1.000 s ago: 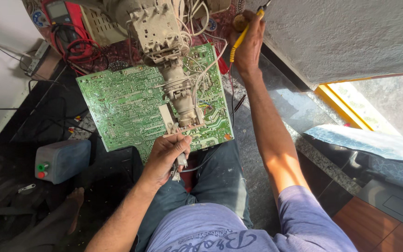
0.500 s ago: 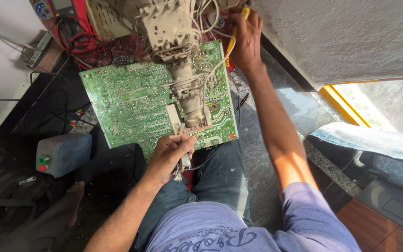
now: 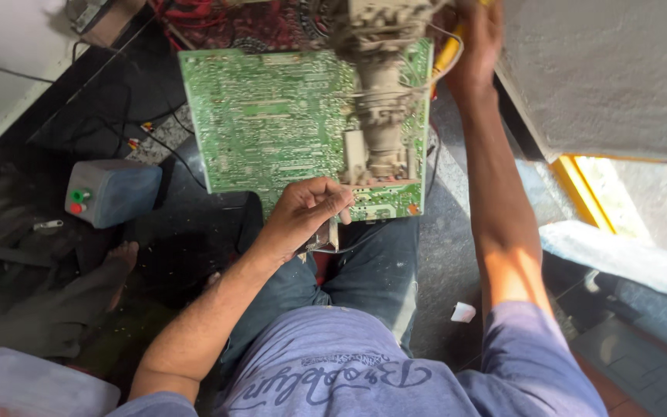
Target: The person uses a screwdriver to adjust a small metal component, then uses a soldering iron and solder wire to attach it to a circuit board. The person holds the component and board while applying heat and solder to the connection points.
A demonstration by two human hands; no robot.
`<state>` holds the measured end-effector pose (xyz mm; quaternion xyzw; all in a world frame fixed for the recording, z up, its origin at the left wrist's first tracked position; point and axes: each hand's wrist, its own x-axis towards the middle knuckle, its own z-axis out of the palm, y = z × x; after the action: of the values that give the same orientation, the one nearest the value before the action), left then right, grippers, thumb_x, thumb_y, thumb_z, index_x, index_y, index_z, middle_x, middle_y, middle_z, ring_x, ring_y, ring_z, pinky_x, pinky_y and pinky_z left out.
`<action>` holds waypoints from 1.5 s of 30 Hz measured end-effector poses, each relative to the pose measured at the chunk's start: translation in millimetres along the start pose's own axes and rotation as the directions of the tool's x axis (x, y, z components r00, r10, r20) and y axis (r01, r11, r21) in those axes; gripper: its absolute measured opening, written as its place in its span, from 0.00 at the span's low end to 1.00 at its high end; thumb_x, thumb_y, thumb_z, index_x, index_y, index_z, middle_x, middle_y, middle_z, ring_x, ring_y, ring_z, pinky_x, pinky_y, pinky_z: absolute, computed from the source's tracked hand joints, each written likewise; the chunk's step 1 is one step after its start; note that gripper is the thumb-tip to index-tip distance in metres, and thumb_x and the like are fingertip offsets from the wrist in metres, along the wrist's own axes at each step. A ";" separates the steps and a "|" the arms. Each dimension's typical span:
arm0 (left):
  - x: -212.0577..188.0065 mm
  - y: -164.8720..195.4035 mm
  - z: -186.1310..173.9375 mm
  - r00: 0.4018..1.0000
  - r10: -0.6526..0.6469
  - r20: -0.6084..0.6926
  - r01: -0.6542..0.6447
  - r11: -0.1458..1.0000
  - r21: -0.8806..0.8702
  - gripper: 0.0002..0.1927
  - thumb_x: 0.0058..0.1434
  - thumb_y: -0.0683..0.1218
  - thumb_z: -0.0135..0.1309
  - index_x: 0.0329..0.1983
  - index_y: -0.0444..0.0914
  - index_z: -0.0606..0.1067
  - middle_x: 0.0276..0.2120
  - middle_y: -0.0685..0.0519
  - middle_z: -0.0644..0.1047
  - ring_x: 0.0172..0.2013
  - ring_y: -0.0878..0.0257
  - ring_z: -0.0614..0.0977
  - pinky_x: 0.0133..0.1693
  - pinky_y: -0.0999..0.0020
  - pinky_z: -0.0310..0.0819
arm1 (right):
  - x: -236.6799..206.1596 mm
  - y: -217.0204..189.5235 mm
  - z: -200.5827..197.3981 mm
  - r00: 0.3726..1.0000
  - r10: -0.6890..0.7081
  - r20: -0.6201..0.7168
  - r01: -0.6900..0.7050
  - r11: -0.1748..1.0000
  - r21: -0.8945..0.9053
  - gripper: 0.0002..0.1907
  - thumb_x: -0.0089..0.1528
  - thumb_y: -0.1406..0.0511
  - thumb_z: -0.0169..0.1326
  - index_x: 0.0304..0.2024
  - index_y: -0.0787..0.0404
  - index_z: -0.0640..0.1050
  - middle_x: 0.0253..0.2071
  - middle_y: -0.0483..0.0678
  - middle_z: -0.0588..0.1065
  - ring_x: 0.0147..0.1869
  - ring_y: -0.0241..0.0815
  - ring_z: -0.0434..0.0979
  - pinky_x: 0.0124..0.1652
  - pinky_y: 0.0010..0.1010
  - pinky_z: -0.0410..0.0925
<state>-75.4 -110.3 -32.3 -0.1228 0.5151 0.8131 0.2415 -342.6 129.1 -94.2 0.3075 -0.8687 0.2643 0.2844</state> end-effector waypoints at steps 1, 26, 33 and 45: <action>1.2 2.2 -2.4 1.000 0.015 -0.009 -0.015 0.999 0.028 0.13 0.69 0.49 0.56 0.42 0.32 0.79 0.28 0.52 0.81 0.19 0.74 0.69 0.19 0.78 0.60 | -6.9 1.1 -6.7 0.997 -0.007 -0.075 0.009 1.000 0.020 0.20 0.62 0.72 0.66 0.54 0.64 0.74 0.47 0.56 0.76 0.51 0.52 0.77 0.49 0.40 0.72; -30.3 -13.0 -7.1 0.943 0.322 0.091 -0.334 0.897 0.290 0.12 0.71 0.47 0.53 0.50 0.34 0.77 0.40 0.49 0.83 0.42 0.64 0.84 0.42 0.72 0.78 | -134.3 -273.1 -98.2 0.995 0.056 0.081 -0.070 0.978 0.195 0.21 0.58 0.77 0.64 0.46 0.60 0.68 0.43 0.61 0.78 0.52 0.64 0.82 0.48 0.44 0.76; -23.8 -7.7 -17.9 0.942 0.333 0.045 -0.334 0.942 0.019 0.12 0.74 0.49 0.53 0.46 0.35 0.80 0.33 0.54 0.83 0.35 0.69 0.85 0.39 0.76 0.78 | -124.6 -281.4 -109.6 0.996 0.091 0.016 -0.092 0.967 0.239 0.22 0.67 0.73 0.58 0.51 0.59 0.58 0.59 0.66 0.72 0.66 0.60 0.74 0.60 0.52 0.70; -67.5 36.7 -135.4 0.660 0.515 -0.547 -0.454 0.854 0.254 0.09 0.72 0.46 0.60 0.43 0.33 0.80 0.38 0.52 0.81 0.28 0.72 0.79 0.26 0.77 0.73 | -143.2 -214.2 -103.2 0.631 0.771 0.087 -0.740 0.565 0.365 0.14 0.70 0.71 0.59 0.49 0.62 0.64 0.44 0.53 0.79 0.44 0.36 0.77 0.43 0.26 0.71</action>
<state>-43.5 -262.6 -32.9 -0.2188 0.6163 0.7410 -0.1528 -68.8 105.7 -55.3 -0.0577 -0.8380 0.5299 0.1167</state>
